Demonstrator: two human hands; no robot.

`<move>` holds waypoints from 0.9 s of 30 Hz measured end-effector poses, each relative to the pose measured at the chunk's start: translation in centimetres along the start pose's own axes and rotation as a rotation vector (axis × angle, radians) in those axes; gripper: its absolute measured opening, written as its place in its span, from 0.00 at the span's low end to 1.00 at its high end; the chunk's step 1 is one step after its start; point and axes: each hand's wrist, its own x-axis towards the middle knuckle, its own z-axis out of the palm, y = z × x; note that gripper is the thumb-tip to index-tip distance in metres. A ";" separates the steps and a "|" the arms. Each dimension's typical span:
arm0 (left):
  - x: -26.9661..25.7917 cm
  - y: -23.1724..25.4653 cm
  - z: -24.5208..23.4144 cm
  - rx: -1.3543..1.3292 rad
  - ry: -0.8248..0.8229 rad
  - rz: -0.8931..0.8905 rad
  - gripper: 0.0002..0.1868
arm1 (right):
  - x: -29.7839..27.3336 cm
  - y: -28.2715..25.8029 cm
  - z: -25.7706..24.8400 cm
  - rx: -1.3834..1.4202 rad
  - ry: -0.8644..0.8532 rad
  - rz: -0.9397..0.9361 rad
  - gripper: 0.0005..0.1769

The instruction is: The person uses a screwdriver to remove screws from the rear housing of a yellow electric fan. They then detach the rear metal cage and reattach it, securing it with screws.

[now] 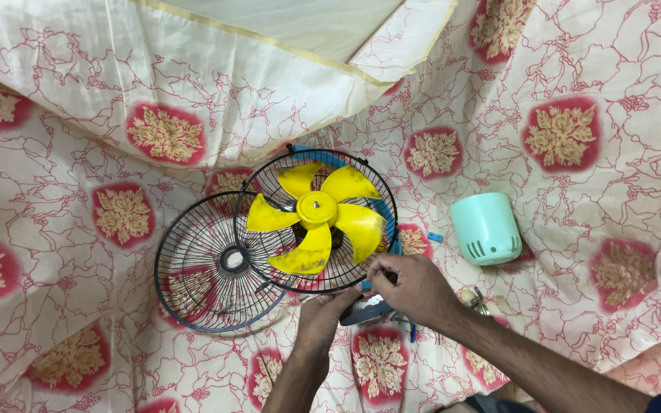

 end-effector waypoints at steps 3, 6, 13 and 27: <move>-0.5 1.1 0.7 0.050 0.070 -0.023 0.17 | -0.4 1.1 -0.9 0.103 0.072 0.077 0.10; -0.8 1.6 1.1 0.051 0.098 -0.006 0.18 | -1.4 3.8 -2.6 0.093 0.231 0.139 0.15; -0.6 1.1 1.1 -0.001 0.155 -0.008 0.18 | -4.3 11.8 -2.9 -0.147 0.026 0.099 0.36; -0.5 0.1 2.1 -0.190 0.194 0.126 0.18 | -5.6 14.9 1.0 -0.376 -0.215 0.192 0.43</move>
